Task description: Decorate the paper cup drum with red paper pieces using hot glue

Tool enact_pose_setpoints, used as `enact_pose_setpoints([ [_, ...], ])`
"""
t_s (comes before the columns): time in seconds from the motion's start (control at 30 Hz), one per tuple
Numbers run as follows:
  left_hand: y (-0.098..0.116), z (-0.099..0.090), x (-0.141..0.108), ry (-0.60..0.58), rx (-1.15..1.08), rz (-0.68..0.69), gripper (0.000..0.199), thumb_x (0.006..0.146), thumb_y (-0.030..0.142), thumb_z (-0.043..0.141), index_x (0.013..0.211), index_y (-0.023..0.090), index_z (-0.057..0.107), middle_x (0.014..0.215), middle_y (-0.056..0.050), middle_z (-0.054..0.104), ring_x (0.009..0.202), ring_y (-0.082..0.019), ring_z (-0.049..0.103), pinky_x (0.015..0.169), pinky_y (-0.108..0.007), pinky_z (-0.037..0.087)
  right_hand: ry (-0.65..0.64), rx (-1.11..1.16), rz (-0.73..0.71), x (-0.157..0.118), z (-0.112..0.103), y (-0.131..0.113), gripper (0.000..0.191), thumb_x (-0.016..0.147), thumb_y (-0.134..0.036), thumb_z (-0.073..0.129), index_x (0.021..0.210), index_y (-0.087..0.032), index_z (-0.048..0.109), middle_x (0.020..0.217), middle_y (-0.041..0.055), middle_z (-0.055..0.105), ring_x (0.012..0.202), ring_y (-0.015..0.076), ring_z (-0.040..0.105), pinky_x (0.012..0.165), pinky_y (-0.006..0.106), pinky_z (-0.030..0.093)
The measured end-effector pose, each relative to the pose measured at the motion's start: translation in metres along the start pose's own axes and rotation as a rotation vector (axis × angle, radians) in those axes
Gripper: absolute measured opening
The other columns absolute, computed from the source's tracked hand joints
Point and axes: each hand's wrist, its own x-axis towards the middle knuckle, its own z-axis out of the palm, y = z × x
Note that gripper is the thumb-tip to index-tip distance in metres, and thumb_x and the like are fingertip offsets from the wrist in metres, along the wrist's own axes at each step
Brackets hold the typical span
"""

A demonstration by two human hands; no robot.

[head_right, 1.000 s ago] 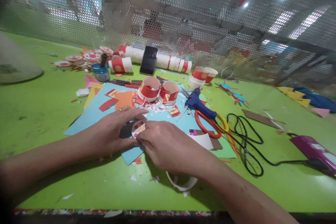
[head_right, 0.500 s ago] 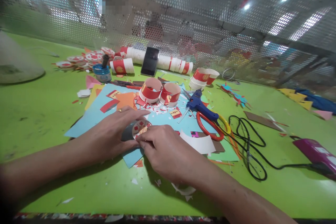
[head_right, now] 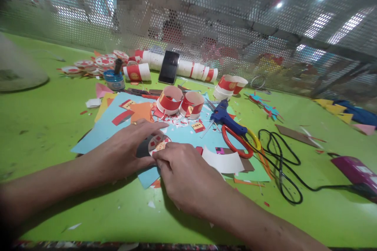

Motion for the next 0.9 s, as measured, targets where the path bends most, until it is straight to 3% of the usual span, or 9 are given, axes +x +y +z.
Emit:
enact_pose_setpoints([
  [0.2,0.002,-0.001,0.0,-0.017,-0.024,-0.012,0.059,0.078,0.021,0.071,0.13,0.011,0.045,0.11,-0.015,0.065,0.102,-0.028,0.058,0.085,-0.041,0.048,0.058,0.035,-0.039,0.001,-0.007,0.001,0.027,0.089,-0.003,0.049,0.085,-0.016,0.072,0.081,0.0023,0.066,0.074,0.0131,0.057,0.068,0.026,0.041],
  [0.57,0.003,-0.002,0.003,-0.044,-0.044,-0.029,0.057,0.077,0.017,0.069,0.13,0.01,0.047,0.109,-0.015,0.064,0.101,-0.029,0.057,0.084,-0.042,0.048,0.076,-0.215,-0.128,-0.001,0.0,0.007,0.029,0.089,-0.004,0.047,0.097,-0.018,0.07,0.082,0.0049,0.06,0.075,0.0159,0.055,0.067,0.027,0.039],
  [0.9,0.003,-0.002,0.002,-0.047,-0.032,-0.041,0.059,0.076,0.015,0.068,0.131,0.011,0.046,0.111,-0.015,0.064,0.103,-0.028,0.058,0.085,-0.042,0.049,0.055,-0.456,-0.162,-0.004,0.003,0.011,0.033,0.086,-0.005,0.045,0.104,-0.021,0.066,0.083,0.004,0.056,0.067,0.0162,0.046,0.057,0.03,0.024],
])
